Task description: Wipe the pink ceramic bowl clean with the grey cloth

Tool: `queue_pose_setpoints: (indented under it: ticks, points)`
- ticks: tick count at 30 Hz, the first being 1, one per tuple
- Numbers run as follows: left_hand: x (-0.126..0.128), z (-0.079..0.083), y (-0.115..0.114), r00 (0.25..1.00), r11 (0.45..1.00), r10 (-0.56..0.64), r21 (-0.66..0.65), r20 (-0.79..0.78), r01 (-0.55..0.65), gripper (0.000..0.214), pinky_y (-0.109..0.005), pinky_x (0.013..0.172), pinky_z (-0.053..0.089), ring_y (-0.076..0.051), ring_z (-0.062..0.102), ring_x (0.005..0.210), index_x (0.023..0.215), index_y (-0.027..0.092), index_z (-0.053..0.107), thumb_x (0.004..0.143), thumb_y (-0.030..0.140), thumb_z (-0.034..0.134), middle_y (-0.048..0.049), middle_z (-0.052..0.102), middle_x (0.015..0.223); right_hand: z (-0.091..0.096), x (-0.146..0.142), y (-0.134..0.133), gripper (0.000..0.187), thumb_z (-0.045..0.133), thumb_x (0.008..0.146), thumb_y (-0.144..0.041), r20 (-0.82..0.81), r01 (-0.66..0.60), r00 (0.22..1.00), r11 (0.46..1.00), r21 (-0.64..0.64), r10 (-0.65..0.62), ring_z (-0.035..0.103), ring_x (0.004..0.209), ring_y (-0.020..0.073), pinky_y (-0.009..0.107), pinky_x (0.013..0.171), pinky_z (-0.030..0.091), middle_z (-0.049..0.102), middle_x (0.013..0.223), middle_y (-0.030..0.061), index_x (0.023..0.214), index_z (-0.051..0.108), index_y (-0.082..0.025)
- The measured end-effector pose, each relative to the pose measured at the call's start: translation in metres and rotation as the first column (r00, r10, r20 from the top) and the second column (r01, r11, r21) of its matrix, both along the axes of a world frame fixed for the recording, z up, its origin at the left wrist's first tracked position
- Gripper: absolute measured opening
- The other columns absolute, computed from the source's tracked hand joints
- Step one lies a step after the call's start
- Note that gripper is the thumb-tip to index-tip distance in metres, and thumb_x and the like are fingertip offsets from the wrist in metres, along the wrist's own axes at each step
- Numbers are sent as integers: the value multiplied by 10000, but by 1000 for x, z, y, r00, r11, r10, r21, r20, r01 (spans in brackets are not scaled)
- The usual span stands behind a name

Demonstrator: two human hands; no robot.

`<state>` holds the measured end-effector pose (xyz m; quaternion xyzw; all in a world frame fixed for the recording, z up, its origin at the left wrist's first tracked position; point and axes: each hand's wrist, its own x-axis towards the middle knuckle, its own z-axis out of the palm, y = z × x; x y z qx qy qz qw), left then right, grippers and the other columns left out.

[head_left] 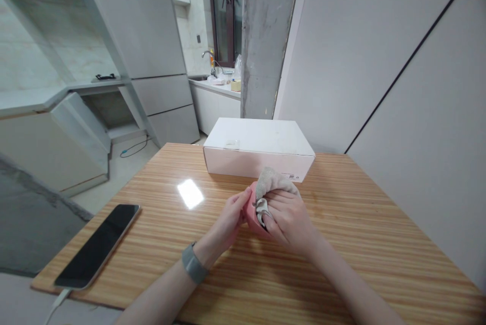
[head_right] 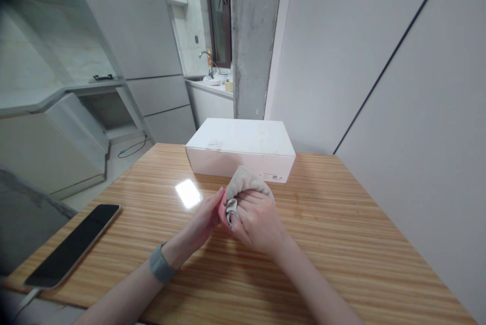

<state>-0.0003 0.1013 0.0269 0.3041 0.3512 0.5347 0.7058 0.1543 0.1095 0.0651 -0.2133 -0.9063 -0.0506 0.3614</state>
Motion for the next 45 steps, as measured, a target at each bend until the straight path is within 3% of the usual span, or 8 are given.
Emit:
queue_pose_setpoints:
  ticks: [6,10,13,17,25,31,36,45]
  points:
    - [4,3,-6,972,995,-94,39,216,88,255,-209,682,446,-123,611,817,1013,165,685,807,315,690,-57,689,969,7,10,5,342,318,925,-158,-25,41,999,997,-69,-43,557,665,193,351,722,444,631,663,68,676,551,-189]
    - [4,6,-2,960,983,-172,-19,223,180,403,-275,746,478,-189,627,864,1022,126,703,826,469,621,-90,704,930,4,11,5,316,338,910,-170,29,-16,999,999,-44,17,566,655,192,356,741,453,627,648,60,679,553,-191]
    - [3,6,1,984,991,-130,3,123,131,515,-264,761,464,-190,625,863,1019,102,710,814,562,604,-99,708,908,0,6,2,298,362,896,-174,63,-33,997,999,-35,35,569,646,187,352,737,461,636,654,59,679,566,-190]
    - [0,1,1,998,998,-55,14,-6,55,427,-225,603,424,-121,570,653,863,88,720,778,505,679,-61,683,754,-3,0,-1,262,394,881,-158,43,-28,999,1000,-10,29,591,676,192,354,766,472,653,673,69,717,597,-173]
    - [1,0,-2,991,991,-103,91,86,95,357,-215,611,417,-98,557,647,898,96,707,776,431,713,-52,660,779,-1,4,1,284,375,894,-165,4,-20,1000,1000,-24,20,564,641,185,350,752,457,631,651,52,692,572,-193]
    - [7,3,-9,976,993,-80,100,202,60,369,-246,808,445,-155,612,928,1079,166,668,751,309,755,-74,676,1063,7,10,5,338,313,928,-162,-87,0,996,995,-95,-8,543,654,180,340,726,437,611,654,50,665,520,-205]
    - [6,4,-4,963,985,-169,8,209,171,540,-281,837,457,-225,600,1038,1115,117,669,834,568,574,-117,693,1057,3,11,4,351,300,924,-179,-26,-58,998,995,-79,56,530,633,184,350,713,439,599,632,51,655,524,-200]
    - [8,2,0,951,987,-156,3,266,161,376,-261,810,457,-156,623,856,1093,128,675,869,421,603,-71,700,990,-1,0,-1,262,406,874,-147,58,-3,998,1000,23,2,580,660,189,360,772,473,652,665,71,702,603,-165]
